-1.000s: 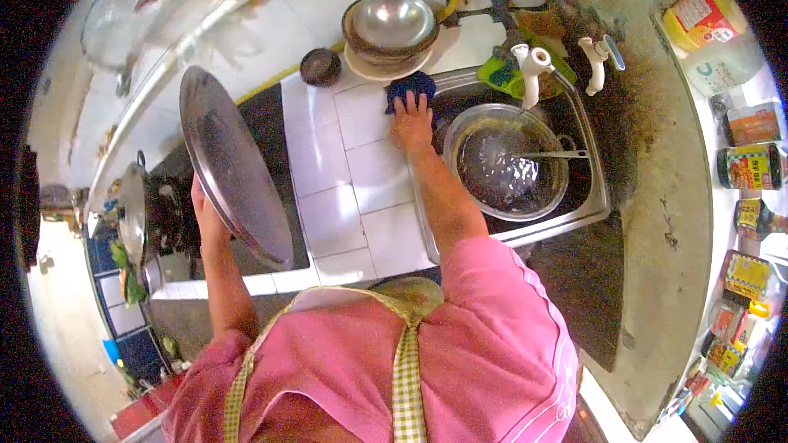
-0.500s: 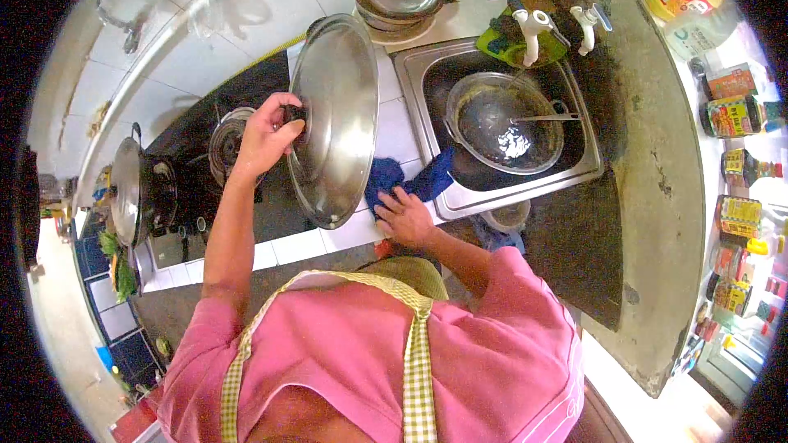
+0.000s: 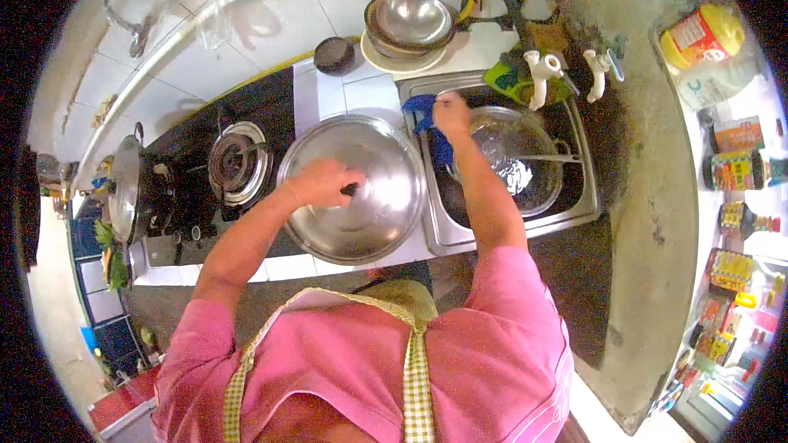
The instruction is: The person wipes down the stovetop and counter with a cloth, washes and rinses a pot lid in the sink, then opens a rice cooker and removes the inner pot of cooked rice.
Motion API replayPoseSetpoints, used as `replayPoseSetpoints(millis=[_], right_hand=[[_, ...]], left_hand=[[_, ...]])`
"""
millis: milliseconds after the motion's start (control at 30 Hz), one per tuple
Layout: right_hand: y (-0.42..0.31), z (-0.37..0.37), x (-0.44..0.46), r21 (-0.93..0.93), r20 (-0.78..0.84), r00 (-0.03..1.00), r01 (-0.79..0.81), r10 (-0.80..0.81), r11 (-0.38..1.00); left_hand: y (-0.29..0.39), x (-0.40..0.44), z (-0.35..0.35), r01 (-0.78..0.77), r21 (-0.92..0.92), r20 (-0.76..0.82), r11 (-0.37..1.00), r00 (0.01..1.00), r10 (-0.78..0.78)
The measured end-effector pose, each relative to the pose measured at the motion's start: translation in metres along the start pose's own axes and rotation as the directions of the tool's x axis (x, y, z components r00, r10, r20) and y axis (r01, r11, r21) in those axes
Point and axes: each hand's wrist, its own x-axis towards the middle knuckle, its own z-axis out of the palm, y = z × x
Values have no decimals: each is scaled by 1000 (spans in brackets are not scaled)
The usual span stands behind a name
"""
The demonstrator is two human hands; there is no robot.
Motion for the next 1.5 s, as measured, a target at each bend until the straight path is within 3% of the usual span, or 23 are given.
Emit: replayPoseSetpoints(millis=[33,167,233,267,300,333,367,400,433,467,500,567,600,733,800,833,900,967,1033,1100,1200,1300,1500], right_hand=[[3,-8,12,250,-46,989,-126,141,960],[-11,-39,61,341,-225,923,-224,311,913],[-24,-50,86,347,-258,943,-110,208,931],[-36,-54,97,204,-342,928,-78,146,976],[-42,-54,109,56,-416,906,-57,75,997],[-34,-47,130,-127,-289,948,-175,132,976],[-18,-38,152,-283,-58,991,-131,120,950],[27,-5,181,-454,12,1000,-12,20,891],[62,23,205,-603,102,993,113,-64,790],[20,5,169,-574,30,1000,9,10,819],[18,10,170,-582,32,999,35,-20,813],[8,11,169,-710,14,997,60,-71,701],[16,18,178,-692,-18,994,64,-106,719],[13,18,168,-725,78,989,142,-124,674],[10,27,146,-718,289,908,414,-302,559],[-3,27,133,-772,492,829,556,-265,307],[-15,37,134,-615,424,853,518,-304,594],[-31,50,143,-541,392,855,513,-340,666],[-33,74,142,-320,231,835,550,-500,771],[-41,86,128,-223,423,761,614,-492,757],[-44,88,76,-292,478,537,844,-695,451],[-30,73,33,-159,622,505,829,-598,536],[-6,49,-17,64,660,504,701,-557,710]], left_hand=[[-3,6,6,1,-4,-14,1000,1000,-1],[-14,36,8,41,11,135,999,990,-42],[-47,68,22,-55,-85,-359,995,933,21],[-30,82,-24,311,-492,-21,813,930,-368],[-37,105,-30,310,-485,-27,818,929,-368],[-48,129,-29,259,-912,58,317,848,-527],[-59,152,-27,47,-951,228,-307,778,-586],[-66,173,-27,47,-953,223,-299,779,-586],[-74,193,-24,-20,-903,244,-429,798,-551],[-84,211,-21,-83,-831,260,-550,816,-516],[-97,227,-16,-81,-833,262,-547,813,-520],[-110,242,-2,-260,-737,17,-623,915,-402],[-109,248,0,-323,-732,20,-600,870,-493],[-99,230,-22,-314,-683,134,-659,833,-536],[-95,210,-37,-366,-717,26,-594,837,-547],[-92,202,-47,-394,-727,-34,-562,838,-544],[-87,181,-76,-412,-769,-76,-489,818,-570],[-84,165,-100,-407,-784,-82,-470,817,-570],[-97,161,-107,-341,-838,-84,-426,852,-517],[-87,156,-112,-327,-840,-46,-433,839,-543],[-95,165,-98,-323,-823,-44,-467,856,-514],[-89,180,-81,-319,-793,-9,-519,858,-513],[-95,235,-31,-299,-637,47,-710,905,-423]])
